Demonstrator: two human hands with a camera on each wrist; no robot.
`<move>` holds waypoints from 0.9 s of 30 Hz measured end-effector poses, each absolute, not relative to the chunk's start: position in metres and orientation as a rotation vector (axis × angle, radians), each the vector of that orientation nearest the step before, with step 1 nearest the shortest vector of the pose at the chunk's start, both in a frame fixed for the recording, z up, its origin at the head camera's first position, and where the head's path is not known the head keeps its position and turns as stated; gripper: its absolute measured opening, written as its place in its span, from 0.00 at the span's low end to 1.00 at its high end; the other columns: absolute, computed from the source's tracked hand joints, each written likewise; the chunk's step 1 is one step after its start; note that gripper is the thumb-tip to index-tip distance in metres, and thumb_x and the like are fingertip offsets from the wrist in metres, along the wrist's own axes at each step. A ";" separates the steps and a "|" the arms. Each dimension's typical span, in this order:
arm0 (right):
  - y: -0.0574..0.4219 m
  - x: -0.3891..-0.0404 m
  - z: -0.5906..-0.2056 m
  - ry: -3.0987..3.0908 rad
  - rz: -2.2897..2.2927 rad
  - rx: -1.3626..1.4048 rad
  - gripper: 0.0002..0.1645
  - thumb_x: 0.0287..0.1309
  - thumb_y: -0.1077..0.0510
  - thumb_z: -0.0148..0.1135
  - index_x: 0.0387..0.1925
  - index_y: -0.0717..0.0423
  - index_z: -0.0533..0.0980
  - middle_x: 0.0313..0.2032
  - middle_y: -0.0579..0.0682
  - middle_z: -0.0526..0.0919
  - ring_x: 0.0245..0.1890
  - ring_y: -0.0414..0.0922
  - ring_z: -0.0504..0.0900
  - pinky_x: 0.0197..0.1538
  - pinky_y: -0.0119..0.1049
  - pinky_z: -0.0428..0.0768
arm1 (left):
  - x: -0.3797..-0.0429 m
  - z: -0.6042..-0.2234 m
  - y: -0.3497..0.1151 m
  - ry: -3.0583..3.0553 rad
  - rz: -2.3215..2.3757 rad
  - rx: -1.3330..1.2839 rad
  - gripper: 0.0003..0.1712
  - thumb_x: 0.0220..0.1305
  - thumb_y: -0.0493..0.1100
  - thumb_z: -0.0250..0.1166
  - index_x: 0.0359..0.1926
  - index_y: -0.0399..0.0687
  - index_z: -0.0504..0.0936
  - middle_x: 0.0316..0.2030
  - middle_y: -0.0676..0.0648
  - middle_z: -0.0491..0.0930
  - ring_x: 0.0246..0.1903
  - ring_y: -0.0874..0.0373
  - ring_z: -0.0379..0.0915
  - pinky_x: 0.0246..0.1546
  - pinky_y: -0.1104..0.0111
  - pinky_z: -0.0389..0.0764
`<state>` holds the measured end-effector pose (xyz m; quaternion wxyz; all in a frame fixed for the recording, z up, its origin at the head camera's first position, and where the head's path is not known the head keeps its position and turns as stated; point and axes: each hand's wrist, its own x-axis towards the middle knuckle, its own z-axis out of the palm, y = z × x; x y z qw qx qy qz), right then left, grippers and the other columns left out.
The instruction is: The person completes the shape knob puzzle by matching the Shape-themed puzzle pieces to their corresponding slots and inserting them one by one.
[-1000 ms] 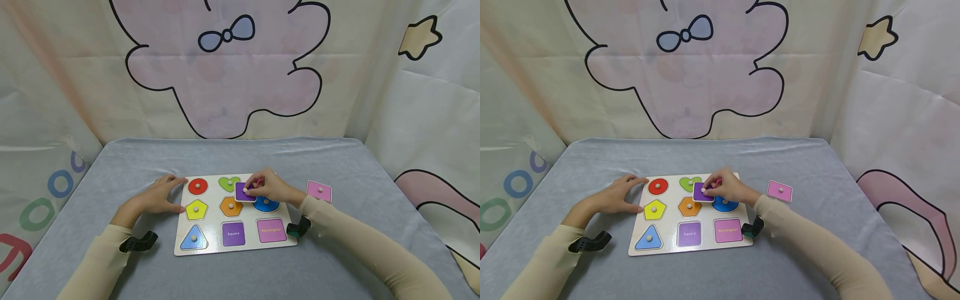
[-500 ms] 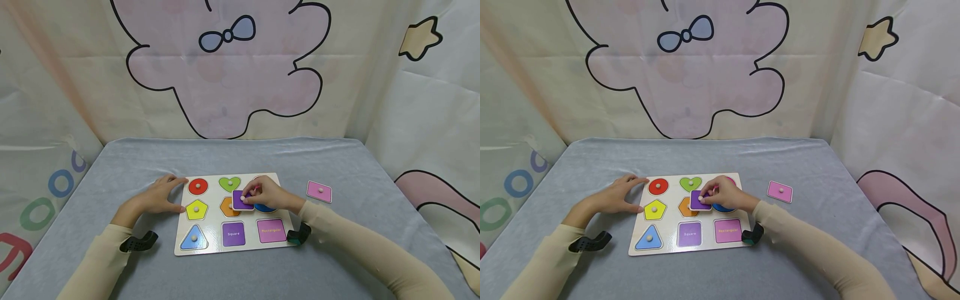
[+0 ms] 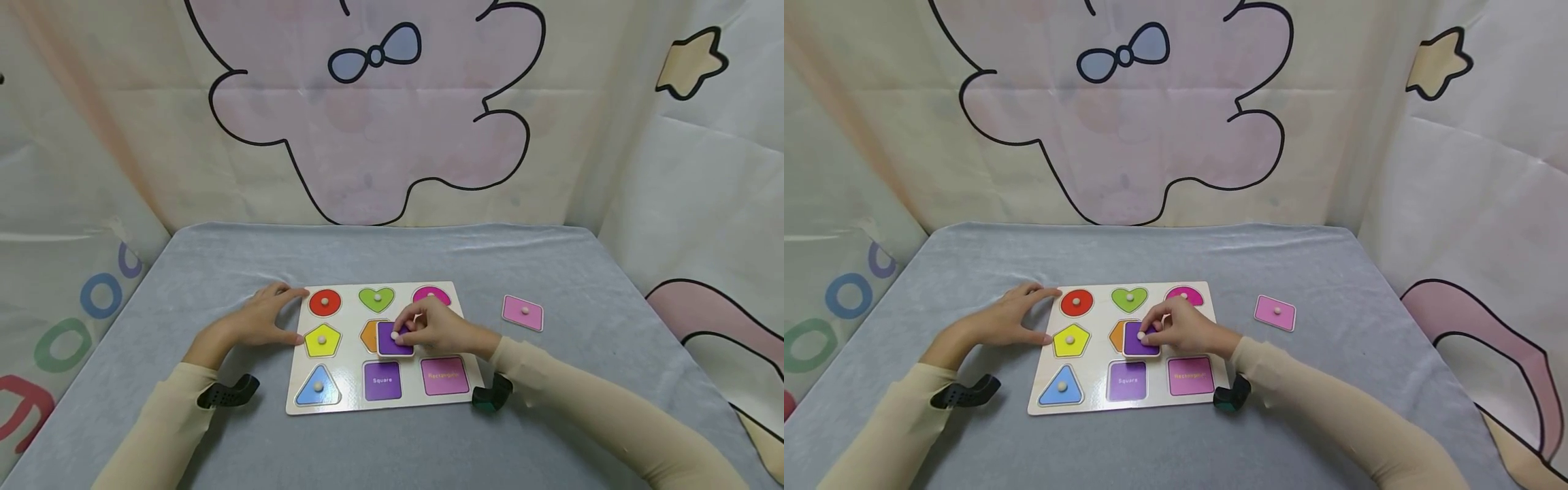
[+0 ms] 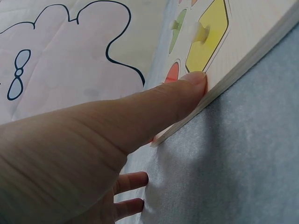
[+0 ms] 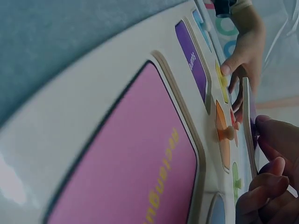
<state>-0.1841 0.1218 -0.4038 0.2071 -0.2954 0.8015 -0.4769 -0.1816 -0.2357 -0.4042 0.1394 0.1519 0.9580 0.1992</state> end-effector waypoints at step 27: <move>0.104 -0.151 -0.411 2.191 -1.266 -0.823 0.07 0.56 0.60 0.75 0.34 0.60 0.85 0.22 0.41 0.71 0.17 0.33 0.65 0.23 0.22 0.63 | -0.183 -0.405 -0.236 2.759 0.574 0.432 0.53 0.52 0.61 0.76 0.76 0.54 0.63 0.71 0.32 0.60 0.69 0.32 0.54 0.66 0.31 0.63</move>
